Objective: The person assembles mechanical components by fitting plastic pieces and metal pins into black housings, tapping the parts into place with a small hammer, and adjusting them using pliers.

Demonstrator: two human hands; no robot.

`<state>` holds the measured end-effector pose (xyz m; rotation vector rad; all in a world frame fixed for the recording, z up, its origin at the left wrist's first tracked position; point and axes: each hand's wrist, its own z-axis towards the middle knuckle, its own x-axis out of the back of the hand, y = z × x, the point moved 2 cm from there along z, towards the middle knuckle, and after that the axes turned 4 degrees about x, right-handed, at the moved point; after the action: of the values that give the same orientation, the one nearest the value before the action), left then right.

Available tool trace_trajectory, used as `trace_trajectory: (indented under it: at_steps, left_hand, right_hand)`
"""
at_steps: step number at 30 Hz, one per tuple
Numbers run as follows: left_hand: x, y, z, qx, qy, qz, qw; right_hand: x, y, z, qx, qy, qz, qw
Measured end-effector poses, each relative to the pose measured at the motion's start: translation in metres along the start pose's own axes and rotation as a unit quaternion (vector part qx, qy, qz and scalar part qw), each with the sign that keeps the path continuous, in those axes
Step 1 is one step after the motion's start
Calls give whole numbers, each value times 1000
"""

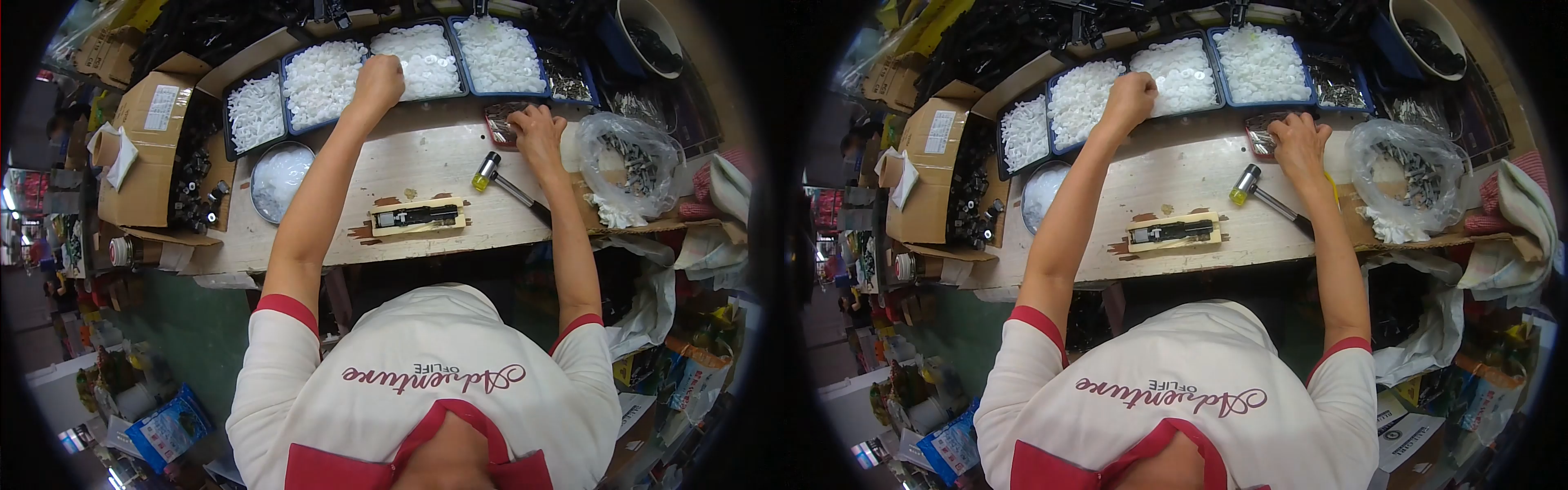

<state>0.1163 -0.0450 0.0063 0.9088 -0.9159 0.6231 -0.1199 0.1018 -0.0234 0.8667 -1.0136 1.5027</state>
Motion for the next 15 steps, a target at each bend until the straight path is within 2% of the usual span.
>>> trace_trajectory:
  at_steps: [1, 2, 3, 4, 5, 6, 7, 8, 10, 11, 15]
  left_hand:
    - [12, 8, -4, -2, 2, 0, 1000]
    - [24, 12, -11, 98, -26, -189, 977]
    - [32, 14, -20, 193, -53, -369, 908]
    - [36, 14, -31, 194, -51, -369, 908]
    - [35, 13, -42, 187, -72, -508, 838]
    - [35, 14, -54, 177, -92, -635, 746]
    - [36, 16, -69, 180, -91, -635, 746]
    - [34, 21, -85, 175, -111, -674, 709]
    - [29, 28, -115, 179, -136, -735, 640]
    - [27, 30, -127, 185, -140, -757, 611]
    - [28, 41, -163, 186, -153, -796, 555]
  right_hand:
    - [2, 0, -1, 5, 11, 7, 1000]
    - [4, -1, -2, 5, 13, 6, 1000]
    - [8, -4, -3, 15, 29, 35, 999]
    - [13, -7, -4, 26, 44, 63, 997]
    - [18, -13, -4, 27, 45, 64, 997]
    - [27, -24, -2, 39, 34, 152, 987]
    - [34, -35, -2, 50, 21, 239, 970]
    - [39, -46, -1, 49, 17, 240, 969]
    - [50, -75, -4, 138, 63, 274, 950]
    - [54, -86, -5, 137, 57, 276, 950]
    - [60, -117, -9, 204, 33, 327, 922]
